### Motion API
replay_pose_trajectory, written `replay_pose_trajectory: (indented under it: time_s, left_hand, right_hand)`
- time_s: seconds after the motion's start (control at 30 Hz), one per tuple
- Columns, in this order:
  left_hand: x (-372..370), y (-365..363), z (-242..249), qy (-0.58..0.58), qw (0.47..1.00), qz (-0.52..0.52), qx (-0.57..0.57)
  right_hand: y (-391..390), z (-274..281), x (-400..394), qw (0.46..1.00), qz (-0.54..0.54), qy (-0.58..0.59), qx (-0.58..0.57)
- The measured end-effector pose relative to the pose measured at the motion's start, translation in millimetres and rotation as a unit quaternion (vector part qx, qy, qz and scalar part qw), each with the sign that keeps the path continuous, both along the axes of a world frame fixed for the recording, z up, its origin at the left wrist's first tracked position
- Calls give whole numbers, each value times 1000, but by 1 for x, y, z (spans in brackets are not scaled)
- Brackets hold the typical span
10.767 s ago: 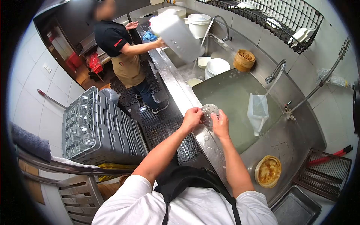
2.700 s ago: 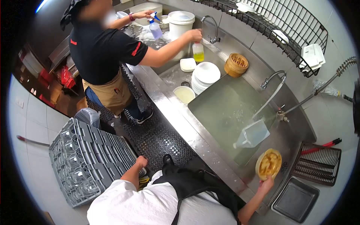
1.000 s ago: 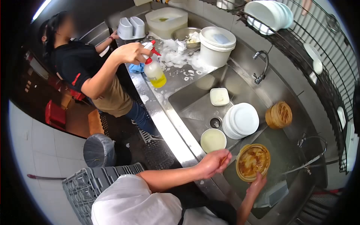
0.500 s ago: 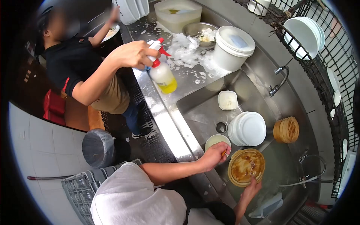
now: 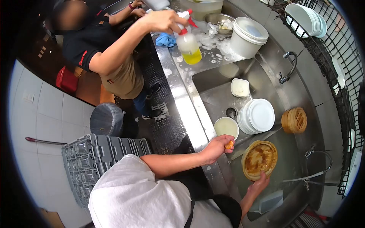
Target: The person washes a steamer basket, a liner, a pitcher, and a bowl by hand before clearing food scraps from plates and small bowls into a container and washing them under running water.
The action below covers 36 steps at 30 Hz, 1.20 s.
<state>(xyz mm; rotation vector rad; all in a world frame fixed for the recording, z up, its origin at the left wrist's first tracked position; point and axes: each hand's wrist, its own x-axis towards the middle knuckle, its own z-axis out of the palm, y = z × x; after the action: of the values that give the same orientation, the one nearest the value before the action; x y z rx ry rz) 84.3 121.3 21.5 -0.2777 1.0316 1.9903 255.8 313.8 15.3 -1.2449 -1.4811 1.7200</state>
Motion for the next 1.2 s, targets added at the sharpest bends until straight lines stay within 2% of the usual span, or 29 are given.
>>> replay_pose_trajectory:
  time_s: [0.1,0.27,0.37,0.47,0.53,0.63,0.73,0.8,0.83,0.87,0.9,0.93,1.0,1.03,1.07,1.1,1.13,1.17,1.2]
  left_hand:
    - [12,2,1,4,1000,-29,-3]
    - [21,5,4,21,999,-28,3]
    - [13,6,1,57,998,13,8]
    - [-25,6,-2,100,987,123,19]
    - [-60,0,-2,90,973,212,28]
    - [-96,-16,18,74,956,282,-10]
    - [-118,-26,20,14,966,248,66]
    - [-140,-15,24,87,960,260,57]
    - [-153,-8,27,123,955,264,55]
    - [-166,0,32,214,938,268,38]
    - [-181,8,57,293,914,279,22]
    - [-201,13,75,409,866,289,-13]
    - [-248,25,126,586,702,392,-97]
    - [-281,32,144,620,634,451,-100]
    - [-320,39,160,664,535,511,-109]
    - [-364,47,172,680,482,549,-64]
    - [-389,50,191,687,457,559,-79]
    - [-431,57,195,699,389,590,-106]
    - [-469,70,190,692,369,607,-127]
  right_hand:
    - [0,0,11,999,-3,40,-10]
    - [5,-5,28,999,-17,39,-10]
    - [1,1,30,998,-25,49,-17]
    - [-1,8,29,998,-29,51,-24]
    - [2,2,29,998,-30,44,-14]
    - [10,-16,30,999,-33,24,8]
    - [6,-13,18,999,-44,17,4]
    - [0,-11,4,997,-69,38,-9]
    - [-2,-7,-2,998,-64,12,-9]
    - [-4,-1,-6,998,-60,-14,-8]
    - [-5,2,-11,998,-54,-41,-7]
    - [-6,-3,-15,997,-65,-33,13]
    - [-9,-16,-24,994,-88,-20,55]
    - [-13,-12,-35,993,-94,-10,71]
    - [-23,-4,-46,991,-102,0,89]
    - [-30,3,-55,988,-110,10,106]
    - [-35,9,-61,990,-109,5,93]
    - [-40,14,-66,991,-109,1,80]
    - [-45,17,-69,992,-109,-4,65]
